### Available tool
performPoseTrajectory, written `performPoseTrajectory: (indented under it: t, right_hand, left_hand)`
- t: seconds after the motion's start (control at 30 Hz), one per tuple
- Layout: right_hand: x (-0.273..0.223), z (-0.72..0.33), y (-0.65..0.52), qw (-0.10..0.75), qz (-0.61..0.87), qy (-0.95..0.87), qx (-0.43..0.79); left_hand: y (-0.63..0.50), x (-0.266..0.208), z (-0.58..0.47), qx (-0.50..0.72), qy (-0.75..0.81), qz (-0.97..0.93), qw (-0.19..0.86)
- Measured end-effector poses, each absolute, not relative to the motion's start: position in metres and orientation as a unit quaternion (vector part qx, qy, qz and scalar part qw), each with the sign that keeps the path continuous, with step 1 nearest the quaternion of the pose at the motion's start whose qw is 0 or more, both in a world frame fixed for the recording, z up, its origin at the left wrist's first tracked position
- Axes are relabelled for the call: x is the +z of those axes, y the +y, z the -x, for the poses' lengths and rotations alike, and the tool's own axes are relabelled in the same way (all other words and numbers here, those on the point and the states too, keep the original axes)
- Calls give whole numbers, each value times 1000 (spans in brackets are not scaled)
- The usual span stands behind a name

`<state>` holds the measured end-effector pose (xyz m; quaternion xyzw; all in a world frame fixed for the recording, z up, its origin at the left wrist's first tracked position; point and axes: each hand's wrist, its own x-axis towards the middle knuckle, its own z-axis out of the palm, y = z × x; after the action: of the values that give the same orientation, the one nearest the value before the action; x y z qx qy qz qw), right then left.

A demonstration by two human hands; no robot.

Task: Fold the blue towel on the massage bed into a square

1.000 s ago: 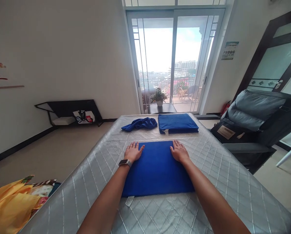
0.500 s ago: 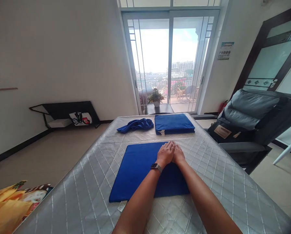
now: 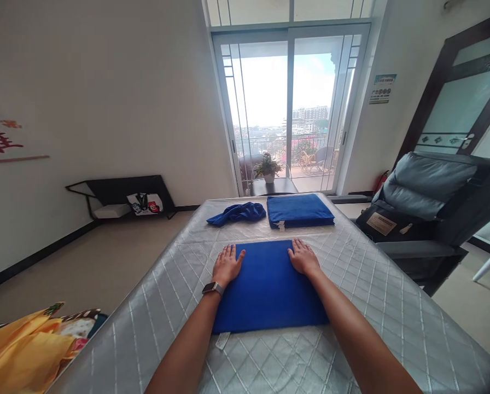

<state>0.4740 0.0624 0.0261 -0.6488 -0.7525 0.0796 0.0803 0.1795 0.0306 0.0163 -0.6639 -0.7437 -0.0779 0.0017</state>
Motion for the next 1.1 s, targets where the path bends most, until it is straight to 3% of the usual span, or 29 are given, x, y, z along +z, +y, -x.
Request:
performPoseTrajectory:
  t: [0.3, 0.57, 0.9, 1.1]
  right_hand:
    - [39, -472, 43, 127, 644, -755, 15]
    - [29, -480, 15, 75, 632, -767, 82]
    - [29, -479, 14, 85, 631, -766, 92]
    - [27, -478, 13, 108, 632, -759, 111]
  left_hand:
    - [27, 19, -187, -102, -748, 656, 3]
    - [30, 13, -184, -99, -743, 661, 28]
    - [32, 14, -178, -53, -746, 662, 49]
    - [38, 28, -254, -127, -688, 712, 63]
